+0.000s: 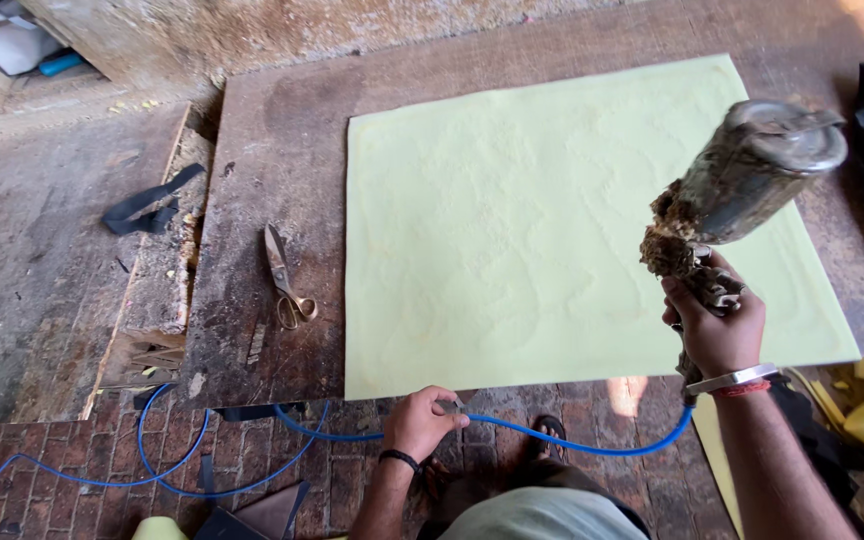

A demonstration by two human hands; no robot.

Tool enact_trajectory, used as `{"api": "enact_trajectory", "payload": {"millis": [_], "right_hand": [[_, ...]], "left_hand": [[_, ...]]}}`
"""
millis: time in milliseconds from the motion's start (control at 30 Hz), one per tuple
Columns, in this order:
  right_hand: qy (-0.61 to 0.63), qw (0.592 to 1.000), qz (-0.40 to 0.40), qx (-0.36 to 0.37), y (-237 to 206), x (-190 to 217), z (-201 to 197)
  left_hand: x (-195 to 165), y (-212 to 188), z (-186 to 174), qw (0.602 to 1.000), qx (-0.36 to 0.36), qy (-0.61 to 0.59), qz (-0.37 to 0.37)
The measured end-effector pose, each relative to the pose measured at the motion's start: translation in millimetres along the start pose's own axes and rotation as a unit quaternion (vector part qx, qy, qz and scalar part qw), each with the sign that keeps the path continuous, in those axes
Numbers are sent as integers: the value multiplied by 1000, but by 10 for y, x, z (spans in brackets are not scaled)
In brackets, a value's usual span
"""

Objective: The person unfolds a dark fabric sheet and spreads it flat on a work table, then trims strips off its edges using shears. They move cut scraps aside, reposition the fabric over a foam sheet, and finally pick up a spray gun and spray adhesive onto the foam sheet.

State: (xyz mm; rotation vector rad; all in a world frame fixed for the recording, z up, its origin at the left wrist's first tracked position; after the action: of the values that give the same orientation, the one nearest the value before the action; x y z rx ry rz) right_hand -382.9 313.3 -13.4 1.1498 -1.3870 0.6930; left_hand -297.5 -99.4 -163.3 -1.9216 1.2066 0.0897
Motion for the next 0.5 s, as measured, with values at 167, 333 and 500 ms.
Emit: {"api": "enact_trajectory", "payload": {"millis": [167,333,500], "right_hand": [[-70,991,105,40,-417,-510,-428],[-2,998,66,-3,-207,-569,-679],[11,999,-5,-37,257,-344,-920]], "left_hand": [[-419,-45,550,997,42,58,35],[-577,-41,653,996,40,72,24],[-660,-23,691,995,53,83,-11]]}}
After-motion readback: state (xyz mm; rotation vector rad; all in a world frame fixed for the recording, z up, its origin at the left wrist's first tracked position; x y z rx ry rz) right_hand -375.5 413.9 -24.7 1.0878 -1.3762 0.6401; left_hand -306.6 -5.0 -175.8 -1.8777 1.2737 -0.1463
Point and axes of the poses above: each hand's wrist, its own y-axis towards the middle knuckle, its own z-axis out of the palm, x = y × z, the point moved 10 cm from there along y, towards the middle knuckle, and after that the axes turned 11 degrees about -z, right-handed, at the moved point
